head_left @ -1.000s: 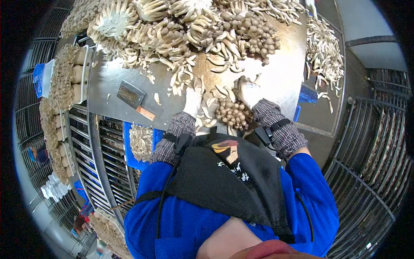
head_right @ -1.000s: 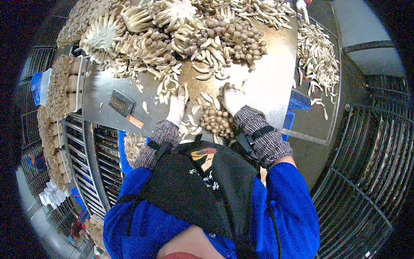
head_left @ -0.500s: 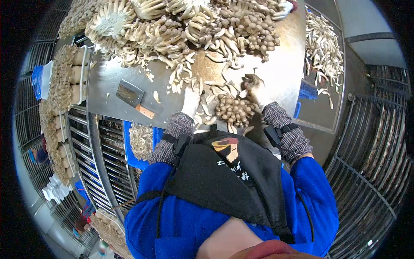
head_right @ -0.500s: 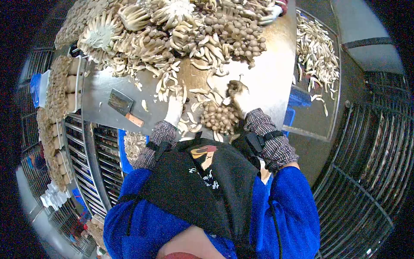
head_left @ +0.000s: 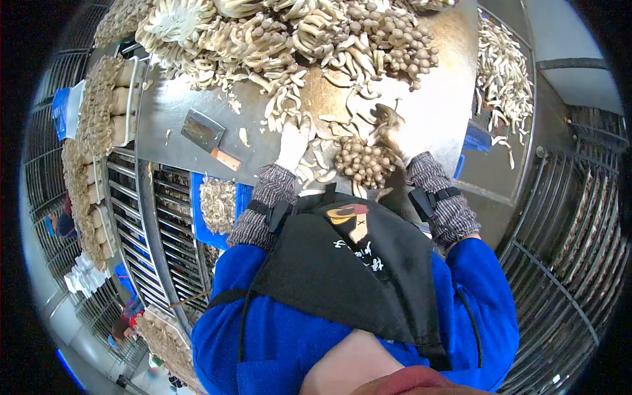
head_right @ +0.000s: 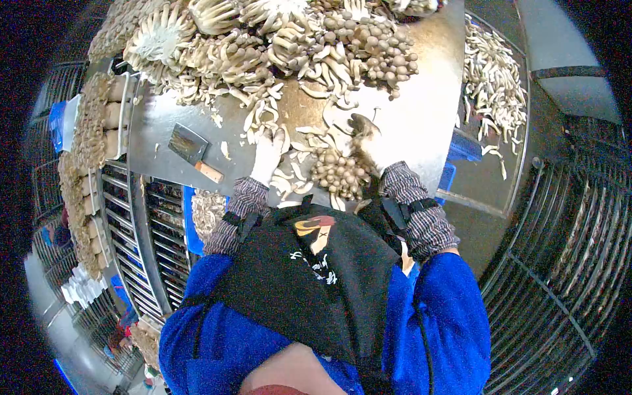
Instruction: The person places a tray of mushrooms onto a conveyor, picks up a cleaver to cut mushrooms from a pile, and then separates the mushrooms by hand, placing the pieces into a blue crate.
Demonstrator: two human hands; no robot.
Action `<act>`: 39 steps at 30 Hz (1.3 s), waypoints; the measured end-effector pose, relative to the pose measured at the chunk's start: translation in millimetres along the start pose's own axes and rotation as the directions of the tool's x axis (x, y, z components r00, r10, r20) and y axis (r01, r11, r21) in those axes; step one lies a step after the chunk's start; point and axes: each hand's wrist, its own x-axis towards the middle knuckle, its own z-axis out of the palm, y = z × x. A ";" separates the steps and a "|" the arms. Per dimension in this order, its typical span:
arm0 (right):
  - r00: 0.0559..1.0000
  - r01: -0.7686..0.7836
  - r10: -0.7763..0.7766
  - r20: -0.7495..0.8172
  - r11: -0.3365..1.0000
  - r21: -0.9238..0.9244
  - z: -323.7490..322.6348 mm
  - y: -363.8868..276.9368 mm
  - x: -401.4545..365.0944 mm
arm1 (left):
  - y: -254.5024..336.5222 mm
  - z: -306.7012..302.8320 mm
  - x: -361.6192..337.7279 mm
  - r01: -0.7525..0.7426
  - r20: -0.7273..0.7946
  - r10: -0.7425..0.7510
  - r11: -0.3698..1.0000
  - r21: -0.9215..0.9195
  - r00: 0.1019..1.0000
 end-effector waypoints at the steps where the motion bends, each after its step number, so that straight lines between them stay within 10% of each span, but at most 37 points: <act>1: 0.999 0.028 -0.033 -0.028 0.988 -0.151 -2.7 14.3 3.5 | -5.7 -0.2 0.6 0.106 0.060 -0.104 0.994 -0.033 0.993; 3: 0.993 0.089 -0.111 -0.027 0.898 -0.431 -3.2 17.8 2.7 | 3.1 -9.0 5.2 0.186 0.130 -0.170 0.975 -0.125 0.977; 5: 0.981 0.131 -0.192 0.009 0.631 -0.764 -0.6 5.7 -14.0 | 16.8 -14.7 3.1 -0.087 0.094 0.072 0.981 0.174 0.993; 9: 0.993 0.101 -0.002 0.122 0.577 -0.811 -9.2 -0.2 -12.8 | 8.7 -0.1 -22.1 -0.042 0.494 -0.045 0.986 0.164 0.869; 12: 0.971 -0.102 0.232 0.050 0.601 -0.792 -5.4 -13.3 -9.7 | 14.6 5.8 -27.0 -0.456 0.585 0.157 0.791 0.408 0.795; 16: 0.996 -0.075 0.009 -0.092 0.659 -0.749 -7.7 -9.6 -9.3 | 7.9 -4.9 -0.8 -0.514 0.538 0.222 0.708 0.484 0.813; 23: 0.990 0.116 -0.141 0.017 0.734 -0.669 9.6 -55.3 -40.6 | 27.3 -41.7 41.2 -0.122 0.461 -0.079 0.913 0.390 0.884; 24: 0.997 -0.048 0.076 0.023 0.800 -0.598 24.0 -89.0 -56.9 | 8.9 -38.6 43.3 -0.108 0.451 -0.088 0.914 0.390 0.888; 28: 0.875 0.485 -0.193 0.445 0.351 -0.801 49.2 -64.9 -66.1 | -9.4 -44.2 28.6 -0.117 0.283 0.045 0.963 0.242 0.958; 31: 0.878 0.477 -0.100 0.468 0.253 -0.841 73.2 -50.3 -55.1 | -25.0 -40.3 14.6 -0.120 0.230 0.070 0.970 0.211 0.971; 33: 0.903 0.350 0.161 0.399 0.264 -0.899 84.8 -72.7 -45.1 | 12.9 -52.4 -3.9 -0.104 0.117 0.118 0.988 -0.117 0.986; 34: 0.911 0.317 0.146 0.386 0.352 -0.881 81.0 -68.2 -37.8 | -0.5 -54.9 -19.2 -0.397 0.142 0.371 0.860 0.320 0.918; 36: 0.913 0.191 0.188 0.361 0.585 -0.788 76.1 -77.3 -34.1 | 28.8 -82.8 -51.9 -0.387 0.553 0.213 0.895 0.220 0.805; 39: 0.949 0.206 0.051 0.311 0.646 -0.735 58.7 -60.9 -37.6 | 3.3 -79.0 -95.9 -0.821 0.704 0.544 0.563 0.098 0.456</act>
